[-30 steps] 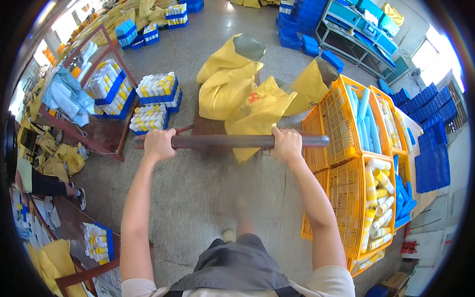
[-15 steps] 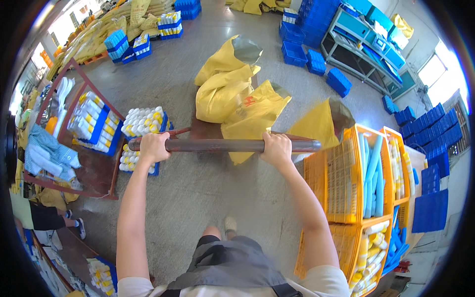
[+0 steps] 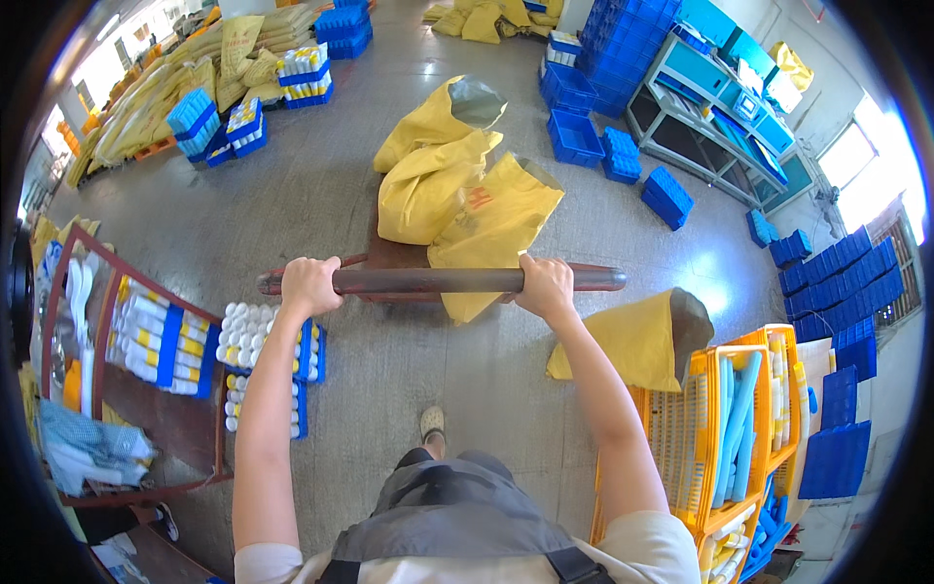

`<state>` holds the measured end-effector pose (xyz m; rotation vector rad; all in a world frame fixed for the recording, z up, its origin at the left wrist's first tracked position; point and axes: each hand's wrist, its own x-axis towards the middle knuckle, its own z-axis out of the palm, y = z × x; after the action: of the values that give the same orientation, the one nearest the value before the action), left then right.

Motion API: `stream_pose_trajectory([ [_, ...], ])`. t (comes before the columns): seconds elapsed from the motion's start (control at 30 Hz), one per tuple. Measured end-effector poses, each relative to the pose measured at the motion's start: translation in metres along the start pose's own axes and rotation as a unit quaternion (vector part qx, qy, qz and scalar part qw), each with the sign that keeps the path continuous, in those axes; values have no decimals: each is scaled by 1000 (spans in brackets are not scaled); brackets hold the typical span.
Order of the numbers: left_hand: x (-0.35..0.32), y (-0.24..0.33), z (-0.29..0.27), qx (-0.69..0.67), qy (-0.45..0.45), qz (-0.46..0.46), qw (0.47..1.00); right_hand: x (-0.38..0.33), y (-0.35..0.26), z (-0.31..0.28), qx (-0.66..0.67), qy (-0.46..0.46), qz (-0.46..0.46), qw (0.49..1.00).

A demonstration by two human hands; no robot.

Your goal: The person places two yellow fabric packs onto a red hand truck, then pushes the hand truck through a warehouse aisle. The person stops, removes the packs from the hand truck, and places them on the floor near other packs and blue crates.

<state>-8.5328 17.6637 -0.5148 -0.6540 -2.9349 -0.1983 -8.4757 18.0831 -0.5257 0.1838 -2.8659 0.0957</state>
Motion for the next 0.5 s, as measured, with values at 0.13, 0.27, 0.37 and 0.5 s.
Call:
stream_pose_trajectory([
  [0.13,112,-49,7,13,-9,-5,1000,114,18,31,11,-3,2,1000],
  [0.27,221,-98,20,11,11,-3,1000,225,38,66,13,5,-10,1000],
  [0.37,303,-133,32,10,9,-15,1000,307,53,93,10,1,-2,1000],
  [0.5,417,-179,47,13,-2,-31,999,419,74,125,10,-11,5,1000],
])
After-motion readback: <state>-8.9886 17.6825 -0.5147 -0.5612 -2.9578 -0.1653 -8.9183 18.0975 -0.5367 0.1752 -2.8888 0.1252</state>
